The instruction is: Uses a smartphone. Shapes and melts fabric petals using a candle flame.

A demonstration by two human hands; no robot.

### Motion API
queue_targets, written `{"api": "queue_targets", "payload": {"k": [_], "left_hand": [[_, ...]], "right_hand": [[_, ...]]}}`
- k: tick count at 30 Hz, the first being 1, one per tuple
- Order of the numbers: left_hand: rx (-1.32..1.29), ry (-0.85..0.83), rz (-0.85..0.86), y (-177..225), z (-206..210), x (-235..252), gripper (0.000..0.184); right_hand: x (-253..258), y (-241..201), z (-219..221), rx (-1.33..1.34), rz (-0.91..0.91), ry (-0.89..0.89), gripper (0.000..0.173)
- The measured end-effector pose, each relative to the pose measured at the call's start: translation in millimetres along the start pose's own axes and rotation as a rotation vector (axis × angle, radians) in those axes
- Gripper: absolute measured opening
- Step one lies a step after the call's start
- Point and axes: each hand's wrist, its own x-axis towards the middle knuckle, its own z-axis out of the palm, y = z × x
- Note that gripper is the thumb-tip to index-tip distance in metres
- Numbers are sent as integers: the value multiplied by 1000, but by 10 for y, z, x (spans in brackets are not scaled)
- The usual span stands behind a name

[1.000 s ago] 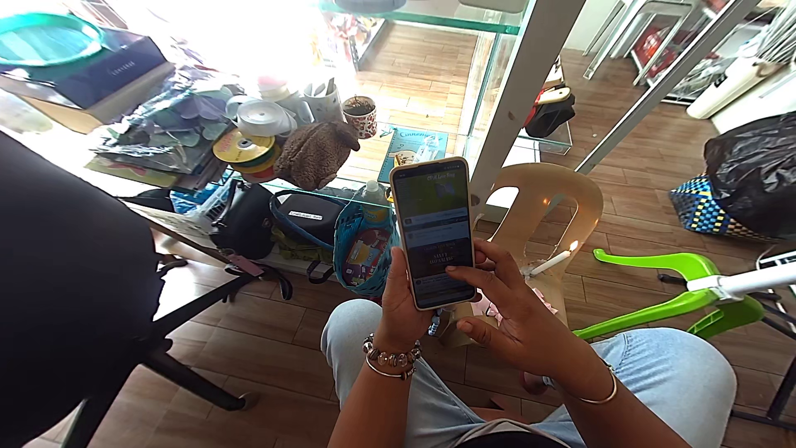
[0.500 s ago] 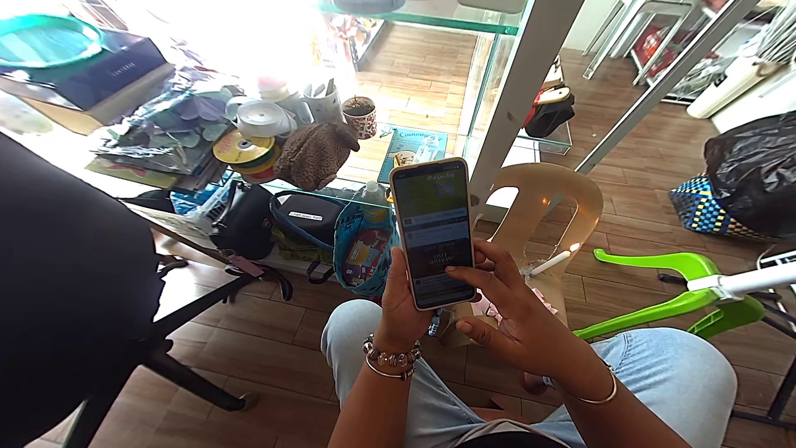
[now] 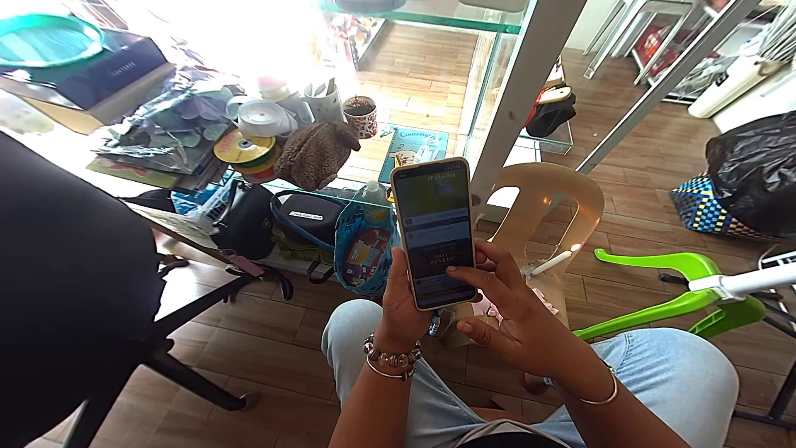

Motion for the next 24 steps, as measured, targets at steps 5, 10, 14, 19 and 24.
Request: {"api": "queue_targets", "payload": {"k": [5, 10, 14, 19, 24], "left_hand": [[-2, 0, -2, -1, 1, 1, 54], [-28, -11, 2, 2, 9, 5, 52], [-30, -30, 12, 2, 3, 4, 52], [-23, -11, 3, 6, -1, -6, 53], [-19, 7, 0, 10, 8, -19, 54]], "right_hand": [[-4, -6, -5, -19, 1, -2, 60], [-11, 7, 10, 10, -8, 5, 58], [-14, 18, 19, 48, -36, 15, 56], [-5, 10, 25, -1, -41, 13, 56], [-4, -11, 36, -45, -31, 13, 57]]}}
